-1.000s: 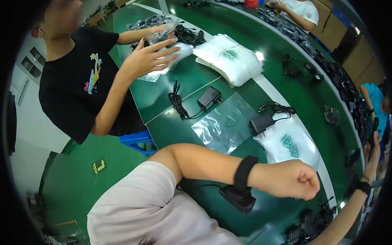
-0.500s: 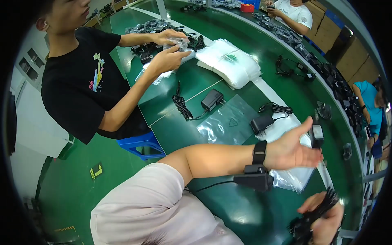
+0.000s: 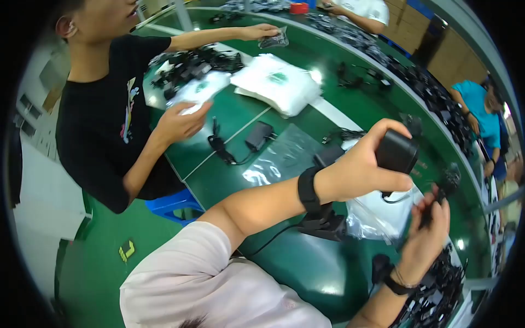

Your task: The person picks up a power adapter and a bundled cable, places them together into a plastic bag, and sets the bagged items aside. They then repeat this process with another adapter and cable.

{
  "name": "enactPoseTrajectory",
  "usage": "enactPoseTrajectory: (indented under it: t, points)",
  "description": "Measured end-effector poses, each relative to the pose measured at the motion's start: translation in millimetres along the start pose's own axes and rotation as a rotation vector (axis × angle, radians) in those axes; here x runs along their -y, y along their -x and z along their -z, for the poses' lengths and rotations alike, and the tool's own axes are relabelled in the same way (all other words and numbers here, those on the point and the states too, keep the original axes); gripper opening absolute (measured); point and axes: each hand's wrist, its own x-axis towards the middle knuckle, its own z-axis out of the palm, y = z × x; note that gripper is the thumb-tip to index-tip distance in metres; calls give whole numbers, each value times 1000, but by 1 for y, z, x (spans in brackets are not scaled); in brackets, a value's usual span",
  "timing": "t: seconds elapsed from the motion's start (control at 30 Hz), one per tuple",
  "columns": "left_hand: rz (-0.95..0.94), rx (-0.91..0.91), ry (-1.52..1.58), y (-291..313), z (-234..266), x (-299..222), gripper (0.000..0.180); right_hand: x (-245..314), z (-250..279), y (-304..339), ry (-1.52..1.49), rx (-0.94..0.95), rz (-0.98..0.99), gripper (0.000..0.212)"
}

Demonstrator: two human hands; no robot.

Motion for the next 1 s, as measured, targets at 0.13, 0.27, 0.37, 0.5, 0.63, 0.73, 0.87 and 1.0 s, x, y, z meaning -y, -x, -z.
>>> enactPoseTrajectory:
  t: [0.13, 0.27, 0.37, 0.5, 0.63, 0.73, 0.87, 1.0]
  points:
    - [-120, 59, -260, -1, -5, 25, 54, -34, -12, -4, -137, 57, 23, 34]
    - [-218, 12, -375, -1, -9, 36, 55, -47, -14, -5, 24, 96, 127, 38]
    - [-137, -25, -326, 1, -8, 31, 55, -49, -18, -5, 72, 67, 289, 41]
    - [54, -71, -231, 3, -7, 27, 56, -50, -25, -5, 141, 42, 314, 44]
    - [-95, -67, -318, 4, -8, 33, 56, -46, -32, 1, 186, 89, 403, 47]
    - [-87, -132, -229, 3, -13, 36, 56, -43, -18, -1, 126, 189, 305, 49]
    - [-11, -142, -151, -1, -7, 36, 53, -42, -19, -7, 16, 196, 172, 52]
    - [3, -126, -148, -6, -13, 45, 52, -38, -15, -11, 34, 183, 237, 50]
